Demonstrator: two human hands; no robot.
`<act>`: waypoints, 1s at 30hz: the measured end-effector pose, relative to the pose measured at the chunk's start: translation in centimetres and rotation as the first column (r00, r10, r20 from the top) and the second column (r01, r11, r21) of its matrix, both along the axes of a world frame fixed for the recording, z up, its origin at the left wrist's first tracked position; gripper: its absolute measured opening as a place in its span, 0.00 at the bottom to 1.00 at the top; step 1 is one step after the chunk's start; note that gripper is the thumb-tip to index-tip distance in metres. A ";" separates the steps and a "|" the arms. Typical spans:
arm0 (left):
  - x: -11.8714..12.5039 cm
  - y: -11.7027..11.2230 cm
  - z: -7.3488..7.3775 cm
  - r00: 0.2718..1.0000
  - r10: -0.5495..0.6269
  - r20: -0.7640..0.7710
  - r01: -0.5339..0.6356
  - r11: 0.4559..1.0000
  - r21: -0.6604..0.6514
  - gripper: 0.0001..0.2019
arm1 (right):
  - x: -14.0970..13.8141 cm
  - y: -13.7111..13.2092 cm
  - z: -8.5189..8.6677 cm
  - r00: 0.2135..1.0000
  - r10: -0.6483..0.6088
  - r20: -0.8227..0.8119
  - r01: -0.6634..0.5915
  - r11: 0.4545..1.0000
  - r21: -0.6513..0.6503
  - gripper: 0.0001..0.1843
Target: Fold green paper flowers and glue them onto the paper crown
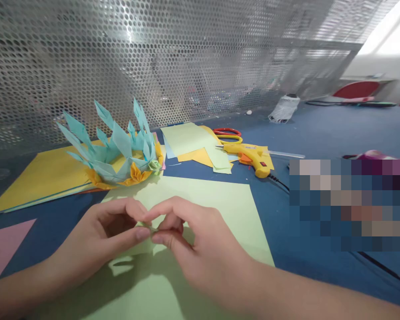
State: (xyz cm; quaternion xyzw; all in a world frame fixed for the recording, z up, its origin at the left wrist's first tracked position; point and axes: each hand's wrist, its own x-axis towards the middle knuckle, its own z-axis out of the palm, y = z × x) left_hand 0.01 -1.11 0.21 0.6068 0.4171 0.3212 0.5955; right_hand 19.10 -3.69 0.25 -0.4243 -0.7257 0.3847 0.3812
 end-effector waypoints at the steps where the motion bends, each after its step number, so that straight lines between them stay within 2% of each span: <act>1: 0.0 0.0 -0.1 1.000 -0.006 0.007 0.006 1.000 0.005 0.06 | 0.0 0.0 0.0 1.000 0.004 0.008 -0.004 1.000 -0.005 0.15; 5: 0.0 0.0 -0.1 0.999 0.023 0.026 -0.024 0.999 0.025 0.04 | -0.2 0.1 0.0 1.000 -0.014 -0.028 0.012 0.999 -0.049 0.14; 10: -0.1 0.0 0.0 0.985 0.135 0.106 -0.140 0.989 0.042 0.07 | -0.6 0.1 0.1 0.994 -0.062 -0.087 0.040 0.970 -0.238 0.07; 13: -0.2 0.1 0.1 0.976 0.155 0.155 -0.166 0.984 0.058 0.09 | -0.6 0.2 0.2 0.998 -0.060 -0.034 0.047 0.957 -0.286 0.10; 16: -0.2 0.2 0.1 0.976 0.121 0.184 -0.130 0.991 0.039 0.10 | -0.4 0.3 0.4 0.994 -0.097 0.040 0.103 0.970 -0.221 0.11; 20: -0.2 0.3 0.1 0.974 0.074 0.213 -0.078 0.997 0.007 0.10 | -0.4 0.4 0.6 0.989 -0.104 0.104 0.116 0.985 -0.127 0.10; 26: -0.2 0.5 0.0 0.979 0.028 0.201 -0.031 0.999 0.010 0.09 | -0.4 0.2 0.6 0.996 -0.085 0.037 0.087 0.995 -0.048 0.06; 30: -0.2 0.3 0.0 0.985 0.036 0.167 -0.035 0.999 -0.014 0.09 | -0.3 0.3 0.7 0.997 -0.073 0.023 0.074 0.996 -0.040 0.07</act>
